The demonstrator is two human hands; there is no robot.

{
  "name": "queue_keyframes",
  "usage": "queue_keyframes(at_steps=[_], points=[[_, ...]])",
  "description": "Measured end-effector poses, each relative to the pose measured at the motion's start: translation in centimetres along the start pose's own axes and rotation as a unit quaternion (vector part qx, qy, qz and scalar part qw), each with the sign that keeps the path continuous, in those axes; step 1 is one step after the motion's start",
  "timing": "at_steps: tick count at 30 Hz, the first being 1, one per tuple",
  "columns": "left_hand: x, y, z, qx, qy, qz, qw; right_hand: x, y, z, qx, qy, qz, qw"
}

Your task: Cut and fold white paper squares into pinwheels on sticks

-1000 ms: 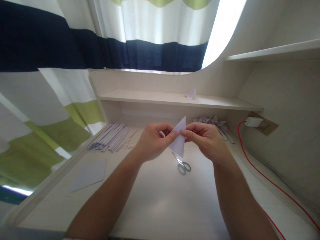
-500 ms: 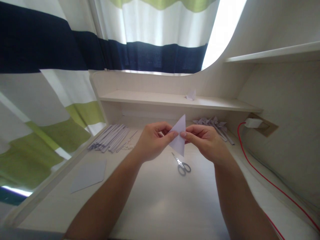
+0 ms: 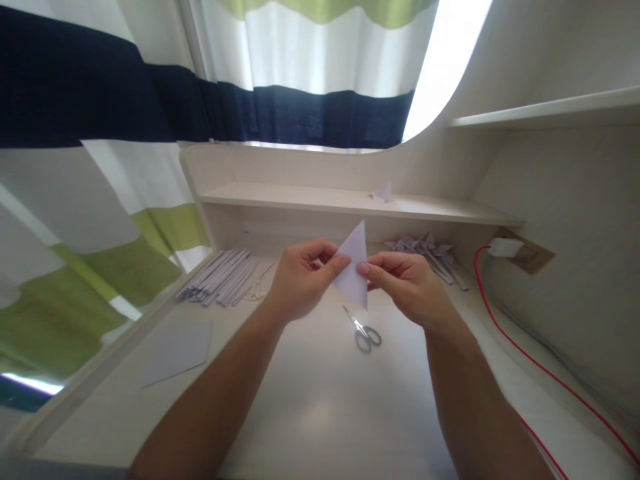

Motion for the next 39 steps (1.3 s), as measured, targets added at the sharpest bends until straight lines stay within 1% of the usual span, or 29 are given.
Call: queue_keyframes(at_steps=[3, 6, 9, 11, 13, 18, 22, 26, 29, 31, 33, 35, 37, 39], points=[[0.0, 0.5, -0.1, 0.017, -0.004, 0.01, 1.0, -0.1, -0.3, 0.0, -0.017, 0.003, 0.022, 1.0], [-0.3, 0.8, -0.2, 0.021, 0.005, 0.029, 0.999, -0.4, 0.0, -0.1, -0.001, 0.017, 0.036, 0.999], [-0.5, 1.1, -0.4, 0.032, 0.008, 0.043, 0.999, -0.1, -0.6, -0.1, -0.029, 0.007, 0.027, 0.999], [-0.7, 1.4, -0.5, 0.041, 0.01, 0.041, 0.998, 0.0, -0.9, 0.0, -0.051, 0.001, 0.042, 0.998], [-0.8, 1.5, -0.6, 0.047, 0.013, 0.036, 0.998, 0.1, -0.9, 0.0, -0.057, 0.001, 0.054, 0.997], [-0.9, 1.8, -0.8, 0.059, 0.016, 0.05, 0.997, 0.5, -0.9, 0.0, -0.062, -0.016, 0.015, 0.998], [-0.9, 2.3, -0.7, 0.074, 0.022, 0.074, 0.994, -0.1, -0.7, 0.0, -0.054, -0.01, 0.014, 0.998], [-0.6, 3.4, -0.6, 0.1, 0.021, 0.085, 0.991, -1.1, -0.7, 0.0, -0.034, 0.016, 0.024, 0.999], [-0.3, 4.4, -0.6, 0.122, 0.012, 0.091, 0.988, -1.2, -0.4, 0.0, -0.01, 0.027, 0.005, 1.0], [-0.1, 4.8, -0.6, 0.125, 0.006, 0.097, 0.987, -1.1, 0.1, -0.1, 0.015, 0.035, -0.023, 0.999], [-0.4, 4.6, -0.7, 0.11, 0.019, 0.114, 0.987, -0.9, 0.8, -0.2, 0.047, 0.044, -0.055, 0.996], [-1.1, 3.6, -0.9, 0.073, 0.052, 0.154, 0.984, -1.0, 1.4, -0.2, 0.073, 0.06, -0.071, 0.993], [-1.8, 2.0, -0.9, 0.017, 0.093, 0.207, 0.974, -1.4, 1.5, -0.2, 0.076, 0.084, -0.077, 0.991], [-2.3, 0.2, -0.7, -0.036, 0.13, 0.248, 0.959, -2.1, 1.1, 0.0, 0.062, 0.116, -0.076, 0.988]])
Point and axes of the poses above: each hand's wrist, its own z-axis away from the middle knuckle, its own y-axis out of the back of the hand, x = y × z, the point moved 10 cm from there along -z, towards the middle knuckle, and after that the axes turned 12 degrees about y, right-handed, at the moved point
